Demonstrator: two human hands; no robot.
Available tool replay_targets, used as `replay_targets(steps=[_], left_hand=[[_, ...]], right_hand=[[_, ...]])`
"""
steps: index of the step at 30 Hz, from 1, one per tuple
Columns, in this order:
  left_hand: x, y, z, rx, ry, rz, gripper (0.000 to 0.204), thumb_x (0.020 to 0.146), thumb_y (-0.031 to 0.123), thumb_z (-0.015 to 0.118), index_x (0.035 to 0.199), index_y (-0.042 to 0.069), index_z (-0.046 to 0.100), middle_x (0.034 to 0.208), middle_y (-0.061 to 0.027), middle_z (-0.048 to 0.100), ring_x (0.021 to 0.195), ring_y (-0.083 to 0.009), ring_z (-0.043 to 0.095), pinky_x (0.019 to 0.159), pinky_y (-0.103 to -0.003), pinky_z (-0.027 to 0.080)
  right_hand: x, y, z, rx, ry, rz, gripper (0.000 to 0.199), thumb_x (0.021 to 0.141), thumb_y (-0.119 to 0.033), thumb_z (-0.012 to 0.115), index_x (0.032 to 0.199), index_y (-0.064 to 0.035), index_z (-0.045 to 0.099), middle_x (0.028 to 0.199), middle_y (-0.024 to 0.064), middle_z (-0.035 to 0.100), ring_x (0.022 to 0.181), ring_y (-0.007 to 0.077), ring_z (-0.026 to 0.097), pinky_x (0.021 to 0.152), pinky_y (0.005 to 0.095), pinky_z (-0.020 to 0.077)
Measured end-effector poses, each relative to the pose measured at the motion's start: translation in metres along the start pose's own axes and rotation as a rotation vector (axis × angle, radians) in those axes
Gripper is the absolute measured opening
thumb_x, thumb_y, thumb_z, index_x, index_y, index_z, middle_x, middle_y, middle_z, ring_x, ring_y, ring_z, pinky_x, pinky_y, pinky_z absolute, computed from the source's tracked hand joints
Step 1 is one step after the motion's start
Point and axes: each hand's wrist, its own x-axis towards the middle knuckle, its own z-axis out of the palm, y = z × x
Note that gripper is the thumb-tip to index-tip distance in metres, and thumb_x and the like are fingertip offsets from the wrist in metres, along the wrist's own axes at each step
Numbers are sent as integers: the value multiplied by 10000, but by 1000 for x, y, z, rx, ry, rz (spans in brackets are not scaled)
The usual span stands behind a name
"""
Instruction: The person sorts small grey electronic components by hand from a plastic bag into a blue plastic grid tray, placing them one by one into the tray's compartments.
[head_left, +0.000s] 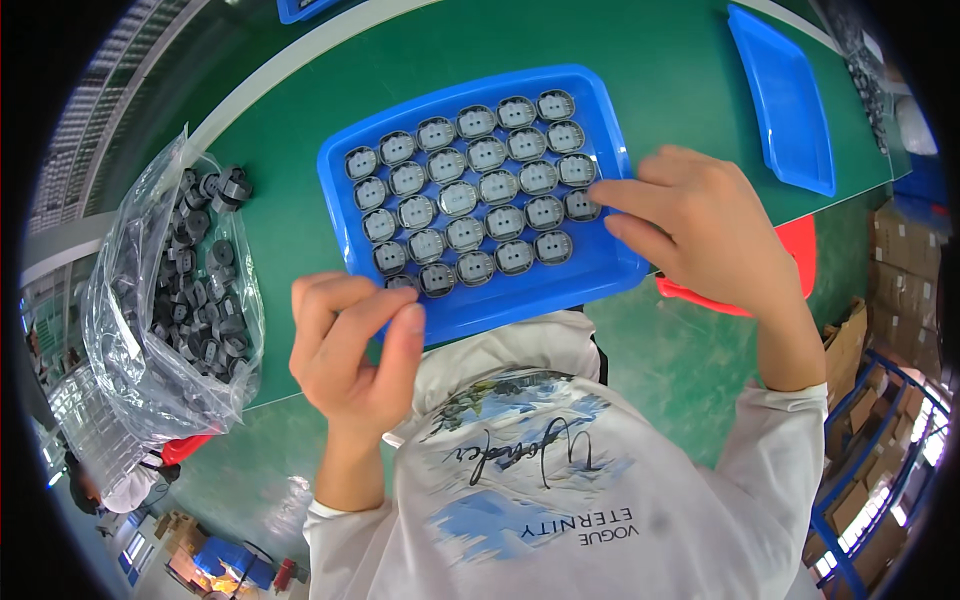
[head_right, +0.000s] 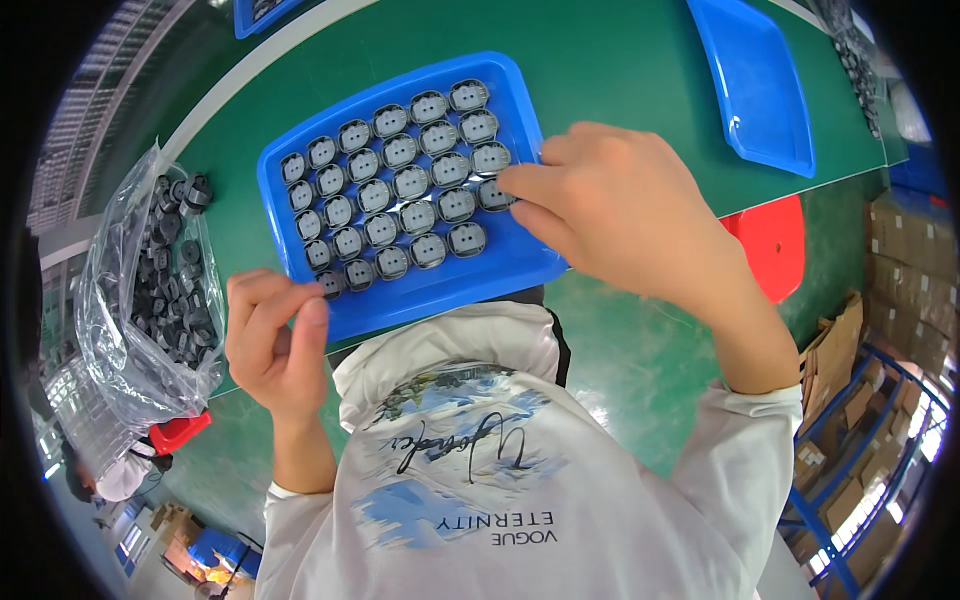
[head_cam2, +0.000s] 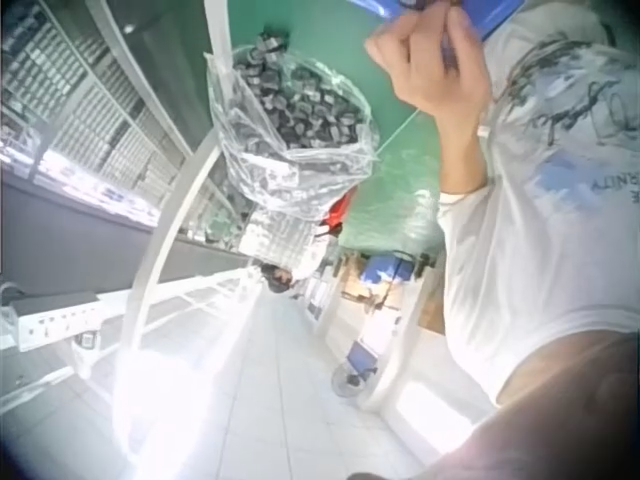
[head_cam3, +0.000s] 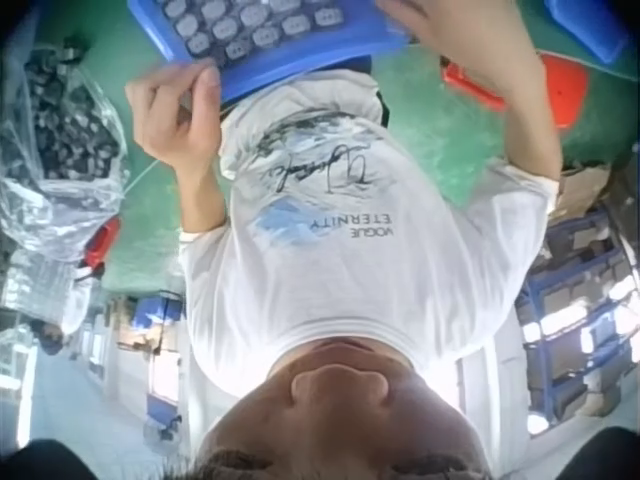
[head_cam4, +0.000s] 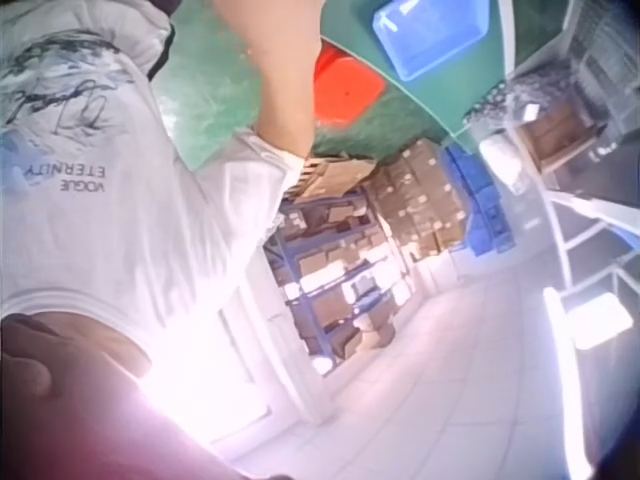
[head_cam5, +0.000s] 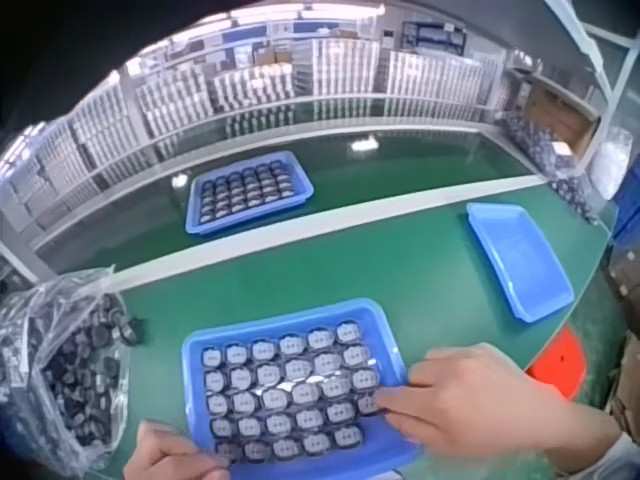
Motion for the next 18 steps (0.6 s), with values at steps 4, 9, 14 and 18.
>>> replay_targets(steps=[4, 9, 14, 18], left_hand=[[-17, -5, -5, -15, 56, -106, 111, 753, 17, 771, 855, -2, 731, 812, -71, 617, 779, -231, 545, 663, -327, 432], [-27, -9, -7, -46, 120, -194, 79, 783, 11, 744, 855, -18, 727, 817, -77, 618, 780, -230, 541, 664, -326, 429], [-22, -7, -3, -72, 129, -157, 85, 782, 16, 747, 858, -17, 728, 818, -79, 618, 781, -230, 543, 667, -327, 431], [-20, 2, -3, -122, 94, -77, 143, 761, 25, 759, 896, -12, 729, 812, -81, 619, 778, -240, 546, 663, -344, 440]], right_hand=[[-1, -4, 3, -47, -39, -21, 207, 845, -200, 744, 1036, -124, 763, 690, 52, 571, 687, 262, 589, 605, 405, 480], [4, -10, 8, -114, -102, 14, 226, 857, -241, 735, 1051, -131, 769, 677, 44, 587, 699, 254, 608, 606, 406, 486], [1, -11, 10, -149, -122, 38, 250, 862, -243, 729, 1082, -132, 767, 688, 66, 609, 699, 263, 616, 604, 408, 495], [-14, -9, -5, 312, 5, 194, 507, 878, -320, 730, 1295, -42, 656, 702, 27, 597, 663, 162, 586, 561, 313, 447]])
